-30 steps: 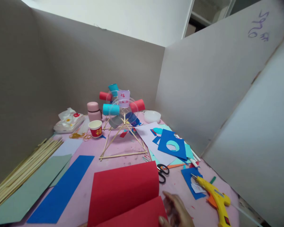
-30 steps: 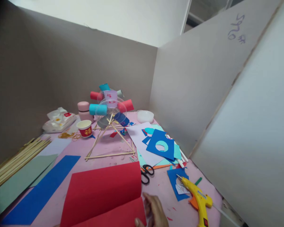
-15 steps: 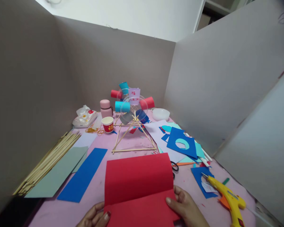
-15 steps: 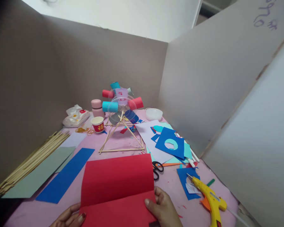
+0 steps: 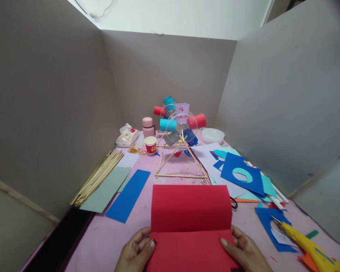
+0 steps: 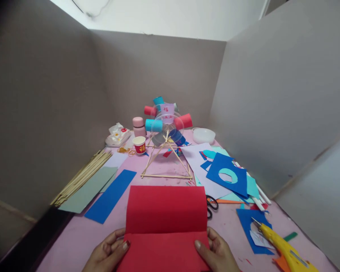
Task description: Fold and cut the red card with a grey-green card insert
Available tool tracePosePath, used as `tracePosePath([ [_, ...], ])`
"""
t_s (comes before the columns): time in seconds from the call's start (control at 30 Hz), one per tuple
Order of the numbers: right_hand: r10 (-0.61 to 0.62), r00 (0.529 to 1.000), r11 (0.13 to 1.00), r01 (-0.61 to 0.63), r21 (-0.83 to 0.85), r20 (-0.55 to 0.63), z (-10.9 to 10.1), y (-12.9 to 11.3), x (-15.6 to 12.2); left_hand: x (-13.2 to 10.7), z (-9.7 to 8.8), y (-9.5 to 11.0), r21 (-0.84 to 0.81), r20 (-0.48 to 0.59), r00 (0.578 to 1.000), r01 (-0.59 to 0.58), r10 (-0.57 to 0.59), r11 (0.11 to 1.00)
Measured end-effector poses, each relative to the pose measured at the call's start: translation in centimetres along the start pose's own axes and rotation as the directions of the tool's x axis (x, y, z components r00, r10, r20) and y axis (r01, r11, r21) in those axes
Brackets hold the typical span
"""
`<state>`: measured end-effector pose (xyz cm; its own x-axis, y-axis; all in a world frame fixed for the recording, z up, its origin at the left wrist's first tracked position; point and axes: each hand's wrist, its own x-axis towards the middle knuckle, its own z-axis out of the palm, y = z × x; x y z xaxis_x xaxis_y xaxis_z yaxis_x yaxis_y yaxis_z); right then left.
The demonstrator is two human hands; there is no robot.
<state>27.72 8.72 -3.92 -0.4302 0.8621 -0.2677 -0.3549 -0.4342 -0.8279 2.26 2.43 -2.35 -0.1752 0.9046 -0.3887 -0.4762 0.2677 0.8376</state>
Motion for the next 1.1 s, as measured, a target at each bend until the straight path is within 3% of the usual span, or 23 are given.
tracePosePath([
  [0.2, 0.006, 0.995, 1.000, -0.008, -0.019, -0.101, 0.0, 0.3, -0.1, -0.3, 0.0, 0.4, -0.070, 0.039, 0.999, 0.008, -0.005, 0.998],
  [0.43, -0.004, 0.983, 1.000, -0.001, -0.024, -0.183, 0.3, 0.6, -0.1, -0.2, -0.3, 0.1, -0.053, 0.036, 0.999, 0.010, -0.008, 0.999],
  [0.63, -0.042, 0.969, 0.992, 0.010, -0.129, -0.243, 0.1, 0.9, -0.3, -0.6, 0.0, 0.5, -0.014, 0.038, 0.999, 0.002, -0.002, 1.000],
  [0.83, -0.022, 0.987, 0.998, 0.012, -0.061, -0.161, 0.8, 0.5, -0.4, -0.5, 0.2, 0.7, 0.021, 0.024, 1.000, 0.008, -0.008, 1.000],
  [1.1, -0.146, 0.985, 0.989, 0.144, -0.032, -0.092, 2.1, -0.5, -0.4, -0.2, 0.5, 1.1, 0.042, -0.026, 0.997, 0.074, -0.073, 0.996],
])
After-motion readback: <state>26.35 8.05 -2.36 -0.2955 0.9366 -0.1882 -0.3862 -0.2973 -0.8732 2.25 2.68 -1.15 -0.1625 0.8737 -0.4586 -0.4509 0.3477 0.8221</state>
